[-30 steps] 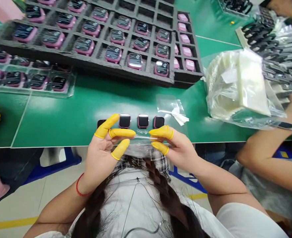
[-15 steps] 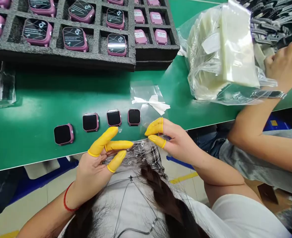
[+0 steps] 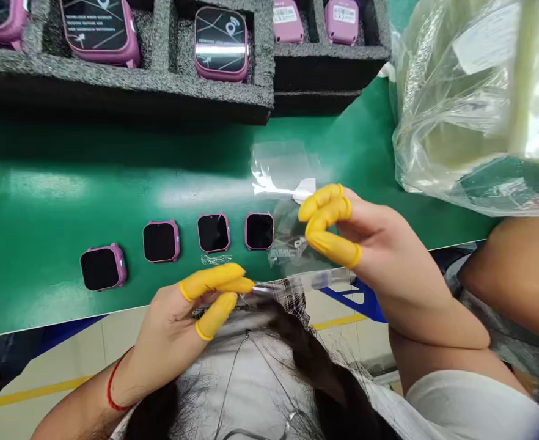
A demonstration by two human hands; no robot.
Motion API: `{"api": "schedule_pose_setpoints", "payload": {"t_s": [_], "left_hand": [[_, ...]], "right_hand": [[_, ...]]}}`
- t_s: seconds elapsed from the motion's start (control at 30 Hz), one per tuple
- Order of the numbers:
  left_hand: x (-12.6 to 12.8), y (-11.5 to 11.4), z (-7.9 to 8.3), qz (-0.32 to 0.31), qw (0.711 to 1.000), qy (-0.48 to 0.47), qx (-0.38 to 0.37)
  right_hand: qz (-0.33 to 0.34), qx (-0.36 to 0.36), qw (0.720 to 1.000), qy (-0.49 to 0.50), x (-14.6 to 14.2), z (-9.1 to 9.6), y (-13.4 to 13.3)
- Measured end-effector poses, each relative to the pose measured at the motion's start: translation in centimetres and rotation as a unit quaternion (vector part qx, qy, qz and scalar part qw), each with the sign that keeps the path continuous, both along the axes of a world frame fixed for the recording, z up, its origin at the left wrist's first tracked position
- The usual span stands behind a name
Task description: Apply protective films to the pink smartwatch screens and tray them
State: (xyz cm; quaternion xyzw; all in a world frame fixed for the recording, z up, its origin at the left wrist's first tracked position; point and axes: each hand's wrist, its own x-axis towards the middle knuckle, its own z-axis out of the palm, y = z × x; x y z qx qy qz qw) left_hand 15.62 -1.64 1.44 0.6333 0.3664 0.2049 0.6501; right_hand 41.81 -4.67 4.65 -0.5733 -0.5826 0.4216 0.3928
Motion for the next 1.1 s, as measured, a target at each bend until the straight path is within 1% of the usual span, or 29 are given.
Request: {"api": "schedule_pose_setpoints", "payload": {"t_s": [0.03,0.1,0.17,0.23,0.37,0.57,0.73,0.93,1.1], "left_hand": [[0.1,0.4,0.1,-0.043,0.999,-0.002,-0.017],[0.5,1.1,0.2,-0.115,0.992,-0.001,-0.056],[0.8,1.6,0.3,-0.158,0.983,-0.001,-0.096],[1.1,2.0,0.3,-0.176,0.975,-0.006,-0.134],[0.9,2.4,0.2,-0.18,0.967,-0.019,-0.182],[0.5,2.6,0.0,-0.193,0.958,-0.021,-0.21],[0.6,2.7,0.0,-0.194,0.958,-0.019,-0.21],[0.8,3.0,0.0,-0.195,0.965,-0.025,-0.173],[0.9,3.0,0.0,-0.193,0.965,-0.037,-0.175]], "right_hand": [[-0.009,-0.018,1.0,0.006,0.2,-0.5,0.8],[-0.005,-0.045,0.999,0.011,0.2,-1.4,2.2],[0.013,-0.057,0.998,0.0,0.0,-2.1,3.1],[0.027,-0.061,0.998,-0.02,-0.3,-2.3,3.7],[0.04,-0.059,0.996,-0.056,-0.5,-2.4,3.7],[0.026,-0.041,0.994,-0.095,-0.8,-2.7,3.4],[0.027,-0.038,0.994,-0.097,-0.9,-2.8,3.5],[0.027,-0.027,0.994,-0.102,-1.0,-2.8,3.5],[0.022,-0.022,0.994,-0.104,-1.0,-3.0,3.5]]}}
